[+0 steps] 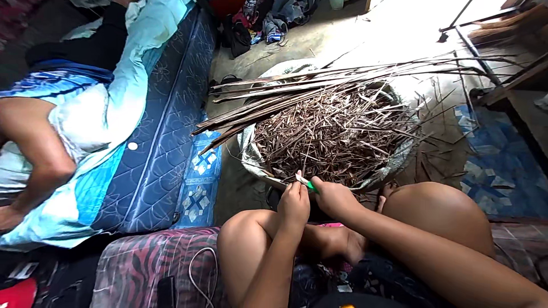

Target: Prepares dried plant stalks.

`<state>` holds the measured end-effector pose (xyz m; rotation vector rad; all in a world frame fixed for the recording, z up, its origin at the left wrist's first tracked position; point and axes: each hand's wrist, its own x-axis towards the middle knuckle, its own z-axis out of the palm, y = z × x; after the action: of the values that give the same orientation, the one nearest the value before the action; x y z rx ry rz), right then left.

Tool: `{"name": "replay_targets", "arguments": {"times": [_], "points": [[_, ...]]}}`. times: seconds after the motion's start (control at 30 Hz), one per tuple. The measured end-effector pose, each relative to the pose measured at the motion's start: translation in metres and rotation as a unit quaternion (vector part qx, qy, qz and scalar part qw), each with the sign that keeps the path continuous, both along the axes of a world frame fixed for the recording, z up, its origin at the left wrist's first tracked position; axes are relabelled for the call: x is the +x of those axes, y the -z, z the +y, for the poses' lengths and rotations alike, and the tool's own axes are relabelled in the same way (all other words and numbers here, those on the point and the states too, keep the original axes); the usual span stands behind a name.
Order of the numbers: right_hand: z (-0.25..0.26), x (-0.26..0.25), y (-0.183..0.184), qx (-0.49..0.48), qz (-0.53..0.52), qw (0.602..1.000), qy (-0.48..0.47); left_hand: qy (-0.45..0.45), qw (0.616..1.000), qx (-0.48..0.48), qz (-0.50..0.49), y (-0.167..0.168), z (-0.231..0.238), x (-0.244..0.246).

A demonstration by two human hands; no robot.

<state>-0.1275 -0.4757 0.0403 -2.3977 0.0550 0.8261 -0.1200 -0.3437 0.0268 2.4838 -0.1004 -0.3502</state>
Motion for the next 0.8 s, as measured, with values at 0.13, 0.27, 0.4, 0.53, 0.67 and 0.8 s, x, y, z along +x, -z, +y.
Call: {"name": "replay_targets", "arguments": {"times": [0.13, 0.27, 0.4, 0.53, 0.67, 0.8], "points": [[-0.014, 0.024, 0.008, -0.069, -0.043, 0.995, 0.062, 0.024, 1.0, -0.002, 0.001, 0.001, -0.002, -0.001], [-0.032, 0.033, -0.001, -0.047, -0.031, 0.994, 0.09, 0.021, 0.999, -0.023, -0.007, 0.002, -0.003, -0.003], [-0.012, 0.001, -0.008, 0.05, -0.011, 0.998, 0.029, -0.008, 0.999, -0.043, 0.021, -0.003, -0.002, 0.0], [-0.007, 0.002, -0.003, -0.002, -0.005, 1.0, 0.006, 0.005, 0.998, -0.065, 0.014, 0.002, 0.002, 0.0], [-0.012, 0.019, 0.006, -0.062, -0.049, 0.996, 0.039, 0.019, 0.998, -0.061, 0.017, 0.0, -0.001, 0.002], [-0.028, 0.031, 0.0, -0.066, -0.04, 0.993, 0.095, 0.015, 0.996, -0.088, 0.004, 0.002, 0.001, -0.001]]}}
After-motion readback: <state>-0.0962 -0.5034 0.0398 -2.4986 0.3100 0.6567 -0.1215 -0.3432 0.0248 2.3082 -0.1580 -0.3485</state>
